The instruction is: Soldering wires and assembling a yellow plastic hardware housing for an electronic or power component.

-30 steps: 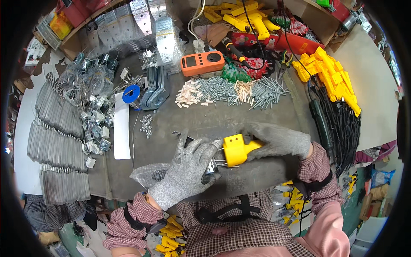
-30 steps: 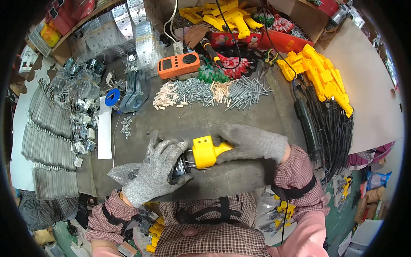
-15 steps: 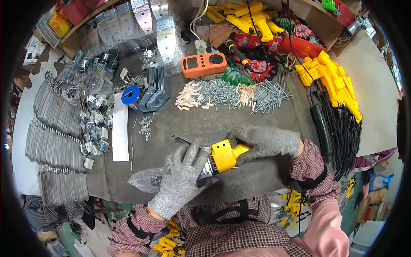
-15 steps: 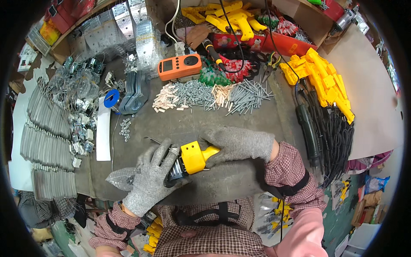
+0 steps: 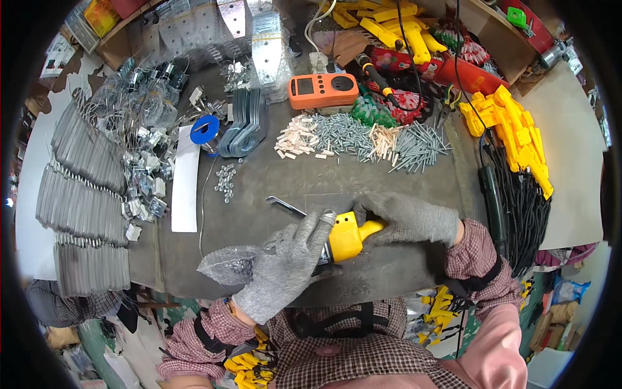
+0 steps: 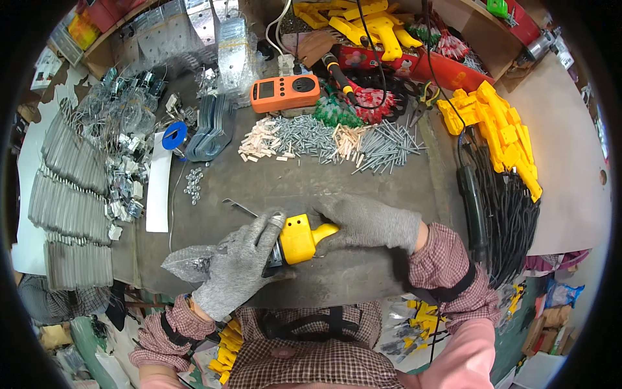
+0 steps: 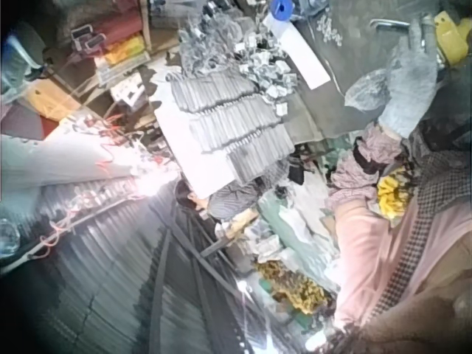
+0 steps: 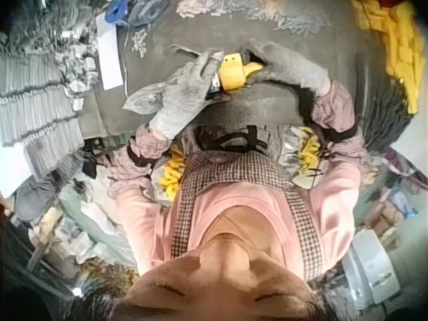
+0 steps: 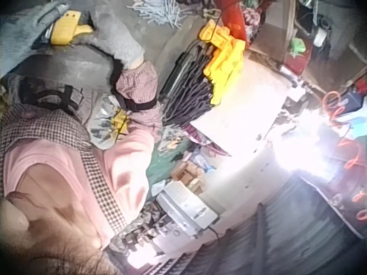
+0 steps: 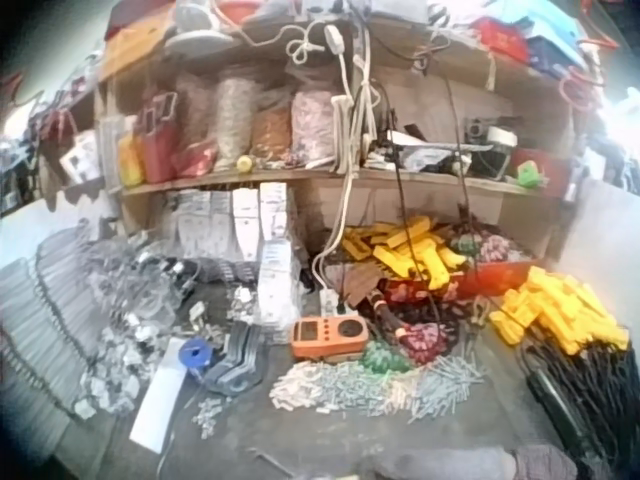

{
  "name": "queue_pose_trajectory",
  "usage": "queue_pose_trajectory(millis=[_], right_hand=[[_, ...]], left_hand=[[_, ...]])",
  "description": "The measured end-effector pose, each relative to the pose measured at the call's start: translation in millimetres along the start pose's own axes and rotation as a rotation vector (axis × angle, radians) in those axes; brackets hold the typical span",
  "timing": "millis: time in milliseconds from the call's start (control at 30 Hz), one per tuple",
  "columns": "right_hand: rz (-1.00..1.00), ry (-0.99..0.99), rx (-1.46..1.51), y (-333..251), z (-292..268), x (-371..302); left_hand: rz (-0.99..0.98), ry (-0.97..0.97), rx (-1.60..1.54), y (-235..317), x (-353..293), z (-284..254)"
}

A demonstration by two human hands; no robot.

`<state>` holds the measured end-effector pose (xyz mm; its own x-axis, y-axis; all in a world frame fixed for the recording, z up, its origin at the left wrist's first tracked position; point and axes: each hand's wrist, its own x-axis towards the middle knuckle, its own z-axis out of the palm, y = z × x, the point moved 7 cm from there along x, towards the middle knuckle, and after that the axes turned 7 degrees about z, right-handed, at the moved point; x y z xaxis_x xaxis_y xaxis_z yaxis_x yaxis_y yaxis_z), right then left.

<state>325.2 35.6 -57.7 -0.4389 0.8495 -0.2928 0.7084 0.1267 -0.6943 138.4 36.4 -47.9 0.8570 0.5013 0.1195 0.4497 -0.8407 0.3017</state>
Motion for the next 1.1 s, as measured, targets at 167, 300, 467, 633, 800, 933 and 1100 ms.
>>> queue_pose_trajectory(millis=[167,300,467,633,800,933,1100], right_hand=[[0.032,0.138,-0.135,-17,-4,-23],[-0.102,0.365,-0.248,-35,-1,-39],[0.400,0.986,-0.186,13,-58,-110],[1.210,1.089,-0.537,161,-47,-279],[0.589,1.451,0.453,173,-68,-286],[-0.300,1.130,1.596,88,-48,-167],[-0.539,1.148,1.899,71,-15,-87]], left_hand=[[0.113,-0.021,0.111,12,12,10],[0.094,-0.135,0.195,15,18,10],[0.085,-0.168,0.254,5,6,15],[0.176,-0.023,0.243,17,11,11],[0.181,-0.046,0.205,15,11,8],[0.129,-0.112,0.197,12,7,13],[0.083,-0.189,0.150,11,15,12]])
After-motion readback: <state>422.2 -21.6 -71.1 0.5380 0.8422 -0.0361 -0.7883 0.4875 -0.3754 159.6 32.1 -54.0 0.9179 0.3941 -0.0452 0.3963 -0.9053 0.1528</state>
